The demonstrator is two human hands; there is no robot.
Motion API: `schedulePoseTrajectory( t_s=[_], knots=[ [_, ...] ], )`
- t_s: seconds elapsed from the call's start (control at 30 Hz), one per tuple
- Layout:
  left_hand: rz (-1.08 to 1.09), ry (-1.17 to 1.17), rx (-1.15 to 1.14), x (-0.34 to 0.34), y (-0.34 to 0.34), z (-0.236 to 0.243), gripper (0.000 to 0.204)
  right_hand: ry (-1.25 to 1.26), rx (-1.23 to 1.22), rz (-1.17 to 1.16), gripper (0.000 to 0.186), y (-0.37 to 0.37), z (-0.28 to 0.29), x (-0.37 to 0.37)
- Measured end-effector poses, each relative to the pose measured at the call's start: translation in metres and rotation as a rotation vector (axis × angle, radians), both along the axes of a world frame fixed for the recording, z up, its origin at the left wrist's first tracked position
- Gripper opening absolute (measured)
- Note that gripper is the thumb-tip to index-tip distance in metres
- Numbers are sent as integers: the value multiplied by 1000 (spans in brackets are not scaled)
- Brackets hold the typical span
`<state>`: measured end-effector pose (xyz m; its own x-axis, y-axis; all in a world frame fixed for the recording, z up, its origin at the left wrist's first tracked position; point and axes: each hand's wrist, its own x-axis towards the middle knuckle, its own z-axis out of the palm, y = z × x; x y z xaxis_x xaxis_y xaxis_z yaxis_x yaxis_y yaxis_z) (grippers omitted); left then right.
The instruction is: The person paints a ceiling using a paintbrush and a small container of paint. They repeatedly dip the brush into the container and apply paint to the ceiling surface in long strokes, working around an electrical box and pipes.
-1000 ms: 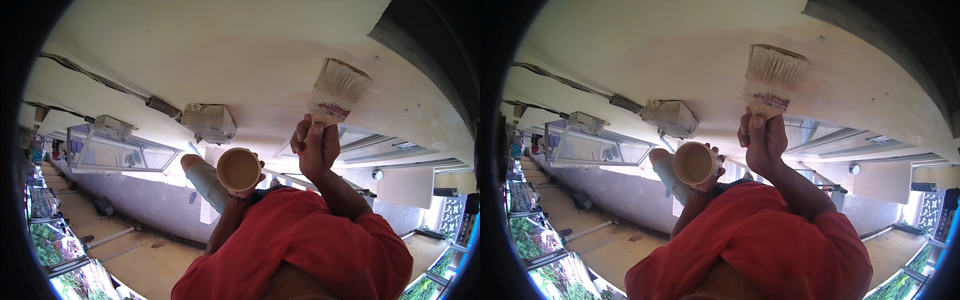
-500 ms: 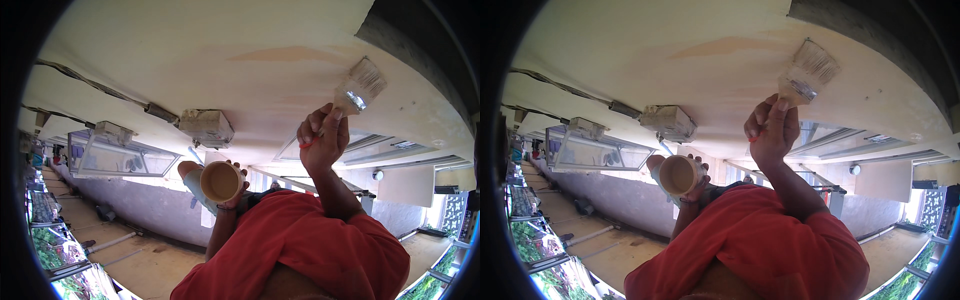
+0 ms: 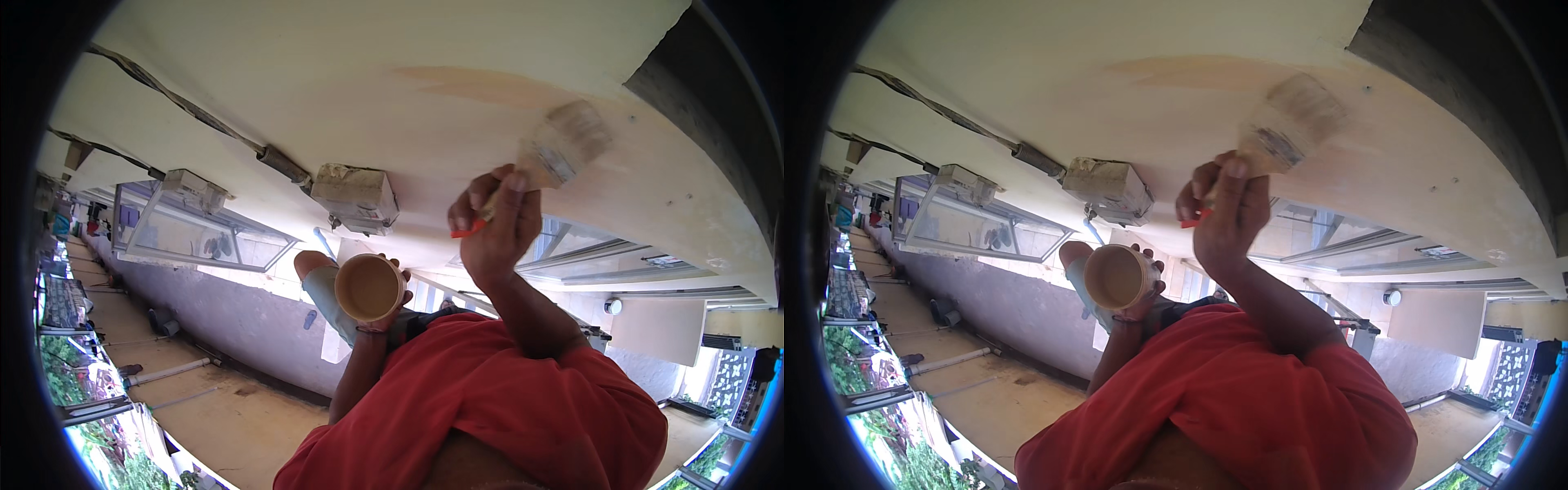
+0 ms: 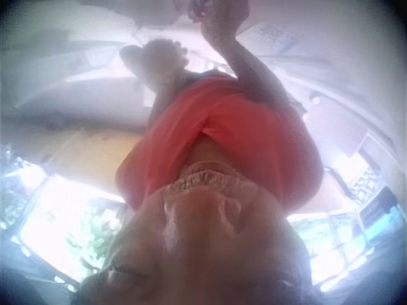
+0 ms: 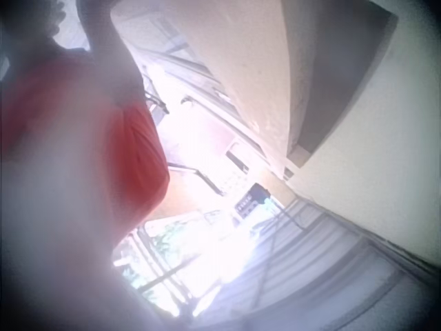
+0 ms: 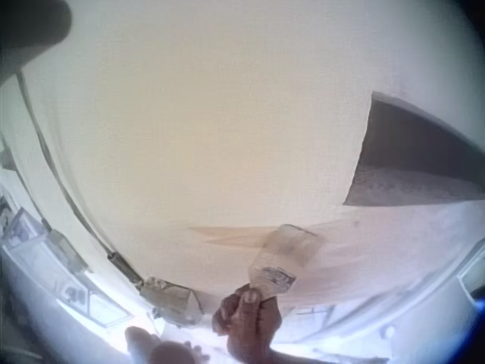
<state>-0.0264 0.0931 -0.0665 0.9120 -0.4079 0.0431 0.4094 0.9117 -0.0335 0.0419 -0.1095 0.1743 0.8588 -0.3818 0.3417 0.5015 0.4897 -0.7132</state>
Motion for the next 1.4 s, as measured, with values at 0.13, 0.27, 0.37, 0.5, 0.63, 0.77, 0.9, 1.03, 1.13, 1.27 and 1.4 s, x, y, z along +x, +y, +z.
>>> schedulePoseTrajectory(
  t_s=[0.13, 0.27, 0.37, 0.5, 0.63, 0.77, 0.9, 1.03, 1.13, 1.27, 1.4],
  knots=[
    [33, 98, -68, 0, -1, -12, 82, 73, -337, 295, 23, 58, 15, 27],
    [27, 63, -72, 5, -2, -11, 82, 163, -167, 351, 23, 43, 18, 11],
    [49, 27, -52, 5, -3, 3, 83, 82, 40, 112, 27, -19, -2, -12],
    [56, 73, -51, 4, 0, -4, 86, 10, 155, 19, 26, -24, 4, -14],
    [16, 78, -42, 7, -6, 8, 87, 226, -221, 567, 23, 12, -10, 9],
    [-8, 66, -46, 6, -2, -9, 90, 229, -104, 310, 27, -22, -11, -18],
    [-32, 48, -67, 8, -2, -10, 90, 68, 74, -120, 29, -82, -8, -36],
    [-53, 75, -63, 10, -5, -5, 89, 263, -91, 172, 25, -36, -24, -23],
    [-79, 99, -15, 12, -6, -6, 91, 369, -141, 564, 25, -20, -41, -17],
    [-62, 67, -5, 6, -2, -12, 90, 319, 44, 111, 26, -67, -38, -50],
    [-71, 52, -14, 8, 5, -13, 90, 168, 203, -141, 31, -98, -32, -50]
  ],
)
